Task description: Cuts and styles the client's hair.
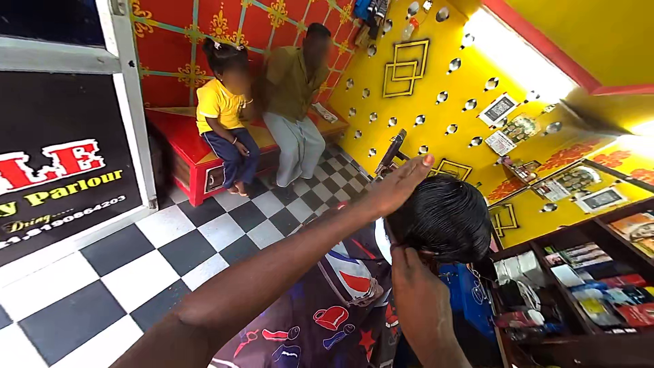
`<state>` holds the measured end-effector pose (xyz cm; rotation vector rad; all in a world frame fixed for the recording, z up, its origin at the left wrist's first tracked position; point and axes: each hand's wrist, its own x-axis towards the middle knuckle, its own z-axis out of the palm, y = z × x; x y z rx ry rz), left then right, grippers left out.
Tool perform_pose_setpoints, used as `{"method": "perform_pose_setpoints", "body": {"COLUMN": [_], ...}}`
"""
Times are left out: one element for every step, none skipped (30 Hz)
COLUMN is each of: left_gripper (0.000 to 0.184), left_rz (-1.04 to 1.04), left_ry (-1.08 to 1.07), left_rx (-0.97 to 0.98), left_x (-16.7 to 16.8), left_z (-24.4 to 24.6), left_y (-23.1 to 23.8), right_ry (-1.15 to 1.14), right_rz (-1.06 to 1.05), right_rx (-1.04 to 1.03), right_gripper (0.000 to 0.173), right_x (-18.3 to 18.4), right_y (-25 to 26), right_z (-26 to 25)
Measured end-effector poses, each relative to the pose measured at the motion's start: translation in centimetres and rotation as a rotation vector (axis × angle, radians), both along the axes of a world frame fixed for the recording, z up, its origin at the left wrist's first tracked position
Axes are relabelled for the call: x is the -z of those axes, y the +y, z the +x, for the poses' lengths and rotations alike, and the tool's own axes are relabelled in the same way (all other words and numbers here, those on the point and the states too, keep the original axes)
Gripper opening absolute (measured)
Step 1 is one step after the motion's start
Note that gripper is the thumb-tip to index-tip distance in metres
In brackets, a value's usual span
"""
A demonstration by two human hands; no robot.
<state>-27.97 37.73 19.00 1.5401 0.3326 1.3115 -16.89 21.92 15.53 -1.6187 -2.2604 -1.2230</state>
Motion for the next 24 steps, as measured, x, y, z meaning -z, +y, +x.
{"method": "perform_pose_setpoints", "body": {"left_gripper": [0.065,0.066,0.067,0.069,0.071,0.075,0.079,0.082,0.084,0.086,0.087,0.086,0.085,0.085,0.085,0.082,0.08,0.08,0.082,0.086,0.088,0.089,0.09,0.09], "left_rz": [-0.002,-0.011,-0.026,-0.045,-0.073,-0.097,-0.122,-0.152,-0.185,-0.218,-0.233,-0.233,-0.229,-0.217,-0.207,-0.222,-0.237,-0.232,-0.211,-0.169,-0.12,-0.071,-0.01,0.056], "left_ry": [-0.012,-0.028,-0.037,-0.035,-0.026,-0.014,0.0,0.038,0.088,0.151,0.21,0.279,0.359,0.425,0.453,0.422,0.342,0.237,0.137,0.061,0.012,-0.008,-0.009,-0.004], "left_rx": [0.013,0.03,0.055,0.086,0.116,0.135,0.15,0.171,0.185,0.196,0.217,0.245,0.271,0.279,0.268,0.236,0.155,0.05,-0.052,-0.128,-0.166,-0.177,-0.174,-0.162], "left_x": [0.5,1.1,1.6,2.1,2.5,3.2,3.8,4.3,4.6,4.7,4.8,5.0,5.1,5.2,5.8,6.3,6.8,7.3,7.2,6.8,5.9,4.9,3.9,3.0], "left_z": [0.9,1.6,2.2,2.6,2.8,3.1,3.4,3.4,3.2,3.0,2.6,2.0,1.1,0.2,-0.3,-0.4,-0.3,-0.2,-0.2,-0.4,-0.8,-1.2,-1.7,-2.1], "left_y": [0.2,0.2,0.2,0.0,-0.1,-0.1,0.1,0.3,0.3,0.3,0.3,0.2,0.1,-0.1,0.6,1.6,3.0,4.5,5.7,6.6,6.8,6.6,6.1,5.5], "right_ry": [-0.008,-0.008,-0.004,0.007,0.005,-0.008,-0.039,-0.077,-0.118,-0.143,-0.135,-0.082,-0.007,0.067,0.124,0.169,0.193,0.199,0.2,0.19,0.177,0.168,0.161,0.157], "right_rz": [0.01,0.016,0.024,0.031,0.022,0.001,-0.032,-0.07,-0.101,-0.114,-0.09,-0.025,0.08,0.194,0.273,0.301,0.292,0.266,0.241,0.221,0.199,0.18,0.167,0.164], "right_rx": [-0.029,-0.077,-0.137,-0.205,-0.262,-0.322,-0.379,-0.432,-0.474,-0.502,-0.521,-0.537,-0.543,-0.509,-0.441,-0.378,-0.313,-0.237,-0.171,-0.117,-0.083,-0.072,-0.072,-0.079], "right_gripper": [0.028,0.029,0.026,0.022,0.022,0.024,0.025,0.026,0.025,0.025,0.024,0.021,0.018,0.016,0.014,0.016,0.018,0.018,0.017,0.015,0.013,0.012,0.013,0.017], "right_x": [0.8,1.5,2.4,3.2,4.1,4.8,5.2,4.9,3.8,2.3,0.5,-1.5,-3.5,-5.4,-7.3,-8.9,-10.3,-11.1,-11.4,-11.2,-10.6,-9.7,-8.6,-7.6], "right_y": [0.0,0.1,0.2,0.1,-0.1,-0.6,-1.2,-2.1,-3.1,-4.1,-4.8,-5.1,-4.9,-4.4,-3.8,-3.1,-2.5,-1.9,-1.3,-1.0,-1.0,-1.2,-1.6,-2.1], "right_z": [0.3,0.7,1.3,1.9,2.5,3.1,3.5,3.7,3.5,3.3,3.0,2.8,2.6,2.5,2.5,2.6,2.8,2.9,3.1,3.3,3.5,3.7,3.8,4.0]}}
